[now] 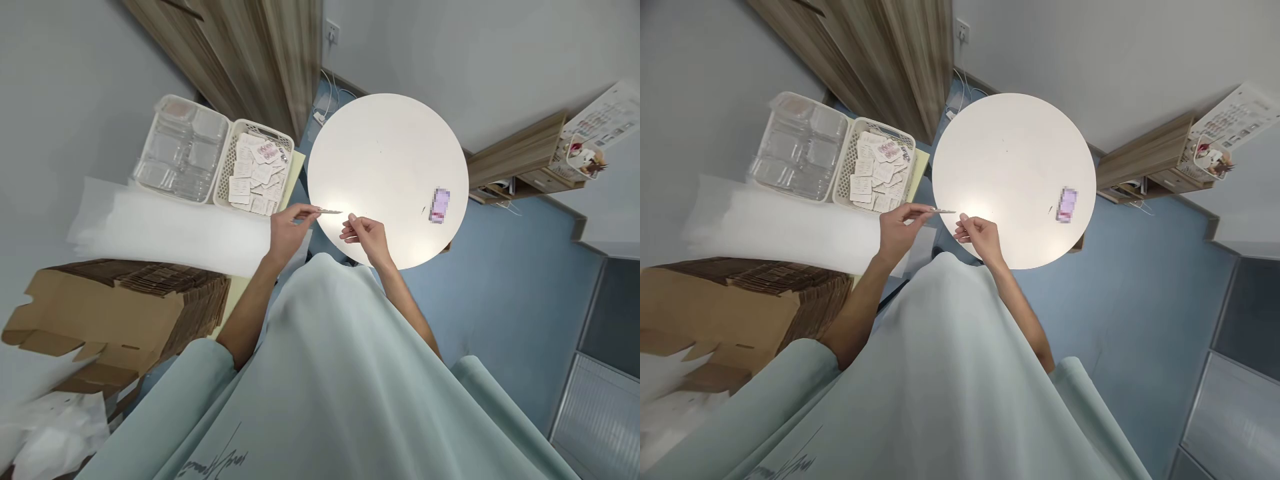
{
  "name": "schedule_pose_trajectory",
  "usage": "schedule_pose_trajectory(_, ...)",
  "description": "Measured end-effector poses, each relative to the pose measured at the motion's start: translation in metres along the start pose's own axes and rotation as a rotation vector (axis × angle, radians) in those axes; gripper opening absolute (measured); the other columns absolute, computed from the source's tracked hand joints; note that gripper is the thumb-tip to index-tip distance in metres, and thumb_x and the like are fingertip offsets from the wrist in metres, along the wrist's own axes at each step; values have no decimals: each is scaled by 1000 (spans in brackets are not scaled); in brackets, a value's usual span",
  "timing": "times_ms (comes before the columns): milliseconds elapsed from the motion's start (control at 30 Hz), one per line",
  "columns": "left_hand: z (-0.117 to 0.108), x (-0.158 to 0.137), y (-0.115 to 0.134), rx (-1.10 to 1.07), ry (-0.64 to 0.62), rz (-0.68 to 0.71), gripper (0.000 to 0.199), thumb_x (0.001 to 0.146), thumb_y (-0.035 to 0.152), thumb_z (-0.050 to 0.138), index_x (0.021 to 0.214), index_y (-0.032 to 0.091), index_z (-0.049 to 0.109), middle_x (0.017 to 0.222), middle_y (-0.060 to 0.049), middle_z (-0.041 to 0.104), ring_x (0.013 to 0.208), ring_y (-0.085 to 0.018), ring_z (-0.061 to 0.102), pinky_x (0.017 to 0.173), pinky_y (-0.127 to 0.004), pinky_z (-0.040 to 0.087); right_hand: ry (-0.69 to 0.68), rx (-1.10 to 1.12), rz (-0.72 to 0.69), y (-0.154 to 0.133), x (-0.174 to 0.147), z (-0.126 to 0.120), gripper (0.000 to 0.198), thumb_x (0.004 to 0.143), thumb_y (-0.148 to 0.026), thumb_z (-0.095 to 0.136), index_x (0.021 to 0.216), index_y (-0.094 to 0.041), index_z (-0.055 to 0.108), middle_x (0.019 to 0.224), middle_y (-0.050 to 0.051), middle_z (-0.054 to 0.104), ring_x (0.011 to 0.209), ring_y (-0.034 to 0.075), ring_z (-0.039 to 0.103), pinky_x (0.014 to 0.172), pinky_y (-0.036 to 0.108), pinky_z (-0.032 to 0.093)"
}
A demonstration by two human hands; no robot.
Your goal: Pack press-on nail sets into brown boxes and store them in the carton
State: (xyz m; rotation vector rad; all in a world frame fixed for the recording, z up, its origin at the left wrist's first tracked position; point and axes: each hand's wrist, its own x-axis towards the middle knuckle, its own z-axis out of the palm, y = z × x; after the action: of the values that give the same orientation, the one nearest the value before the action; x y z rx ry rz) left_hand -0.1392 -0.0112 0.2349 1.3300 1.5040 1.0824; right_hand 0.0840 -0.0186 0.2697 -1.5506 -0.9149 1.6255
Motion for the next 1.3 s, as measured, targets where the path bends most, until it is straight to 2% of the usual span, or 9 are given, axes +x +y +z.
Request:
schedule_pose_trajectory(167,42,-21,21,53,-57,213,25,107,44,71,97,26,84,113,-5,89,110,-26,85,103,-45,68,-39,58,55,-5,3,-43,66,71,-83,98,75,-23,73,77,2,76,74,18,80,70,30,69)
schedule_pose_trajectory(300,66,-31,29,67,-106,213,24,107,47,73,98,26,82,119,-7,88,118,-29,84,112,-50,67,-30,124,59,10,2,-69,57,76,-74,98,75,-24,71,75,-2,72,73,16,78,75,29,69)
schedule_pose_trajectory(467,94,-38,40,-233,-20,-115,49,99,60,84,133,25,76,146,-15,78,127,-31,80,111,-50,67,96,130,-94,24,-6,-79,51,87,-75,89,84,-26,73,82,-1,75,82,19,80,86,35,71)
schedule_pose_trajectory(600,109,-33,38,-463,-34,-345,67,80,60,101,130,23,78,126,-13,82,125,-31,79,107,-45,68,128,103,-191,26,-12,-82,55,88,-80,86,86,-27,73,82,0,75,84,22,81,87,40,71)
schedule_pose_trajectory(733,114,-29,42,-532,-48,-401,60,73,55,106,118,23,80,112,-8,81,120,-28,79,106,-43,68,130,106,-221,23,-16,-88,56,87,-82,86,87,-27,73,82,0,76,84,23,81,87,41,70)
schedule_pose_trajectory(867,110,-26,50,-630,-129,-430,60,74,52,108,118,25,80,116,-7,81,120,-25,78,106,-39,67,103,188,-228,19,-19,-91,54,87,-79,88,89,-27,74,84,0,76,85,21,81,87,38,70)
schedule_pose_trajectory(1000,105,-18,54,-705,-351,-446,72,73,61,107,130,27,79,134,-11,82,121,-28,79,93,-37,68,39,311,-141,18,-24,-85,56,85,-79,90,88,-27,69,84,-1,75,83,18,79,83,32,68)
schedule_pose_trajectory(1133,103,-15,58,-659,-563,-372,79,77,78,97,134,25,81,146,-21,80,120,-38,81,88,-48,68,-26,351,-50,18,-31,-75,58,84,-80,88,86,-27,67,83,-2,73,84,16,78,81,29,67)
schedule_pose_trajectory(1300,104,-19,59,-541,-492,-322,72,85,73,92,137,24,82,148,-21,80,119,-37,81,90,-48,68,5,181,-8,17,-38,-75,62,81,-85,87,87,-26,72,82,0,74,80,18,78,79,32,68)
